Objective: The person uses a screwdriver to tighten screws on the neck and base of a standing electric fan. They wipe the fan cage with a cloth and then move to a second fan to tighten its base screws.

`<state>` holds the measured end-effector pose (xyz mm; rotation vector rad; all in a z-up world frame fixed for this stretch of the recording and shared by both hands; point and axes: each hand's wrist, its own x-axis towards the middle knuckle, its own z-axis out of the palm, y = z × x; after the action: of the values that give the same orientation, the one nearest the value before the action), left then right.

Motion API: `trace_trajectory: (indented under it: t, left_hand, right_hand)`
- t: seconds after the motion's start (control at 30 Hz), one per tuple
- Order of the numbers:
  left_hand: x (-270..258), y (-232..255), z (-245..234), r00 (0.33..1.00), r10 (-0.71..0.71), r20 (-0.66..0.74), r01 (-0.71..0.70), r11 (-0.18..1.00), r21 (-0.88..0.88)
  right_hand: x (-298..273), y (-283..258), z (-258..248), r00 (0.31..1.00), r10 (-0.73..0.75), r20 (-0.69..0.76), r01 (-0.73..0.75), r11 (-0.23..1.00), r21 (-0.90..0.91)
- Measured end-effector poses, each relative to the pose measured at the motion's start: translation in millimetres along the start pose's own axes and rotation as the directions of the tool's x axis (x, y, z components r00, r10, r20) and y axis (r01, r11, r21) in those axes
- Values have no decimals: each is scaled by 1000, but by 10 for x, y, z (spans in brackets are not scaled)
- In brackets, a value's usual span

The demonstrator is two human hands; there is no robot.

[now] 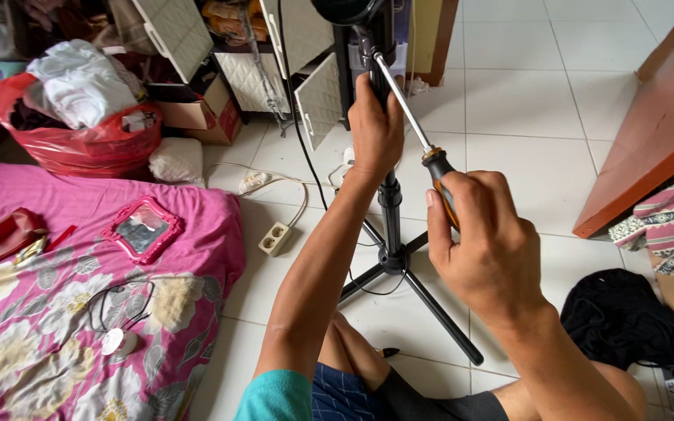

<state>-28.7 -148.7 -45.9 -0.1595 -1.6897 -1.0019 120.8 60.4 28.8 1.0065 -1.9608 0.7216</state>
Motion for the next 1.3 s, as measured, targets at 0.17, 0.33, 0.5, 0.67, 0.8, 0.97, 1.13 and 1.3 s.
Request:
trace_trajectory:
  t: [0.17,0.33,0.5,0.67,0.8,0.97,1.13,1.3]
  left_hand:
    - [27,-19,244,999,-6,51,5,1000,17]
    - [7,-69,226,997,-18,71,17,1000,25]
    - [-5,-110,-43,996,56,76,-63,994,90]
    - [5,-99,-301,999,-30,13,28,990,141]
    - [3,-132,-548,998,38,-54,-29,986,165]
    - [19,-189,-859,993,24,-113,-2,981,196]
    - [113,-231,-855,986,43,-160,0,966,260]
    - [66,-323,-813,987,50,-150,-14,972,236]
  right_hand:
    - [3,191,-42,998,50,32,-50,999,-10]
    - [-24,272,-34,998,47,42,-48,998,31]
    - [22,151,-37,997,12,70,-14,999,29]
    - [109,-63,-25,996,6,88,-11,998,59]
    - [140,-177,32,991,-28,128,19,997,74]
    - [180,-278,201,990,-85,114,75,993,89]
    - [256,-329,298,990,-88,115,75,991,113]
    - [241,-285,298,993,-64,101,54,994,98]
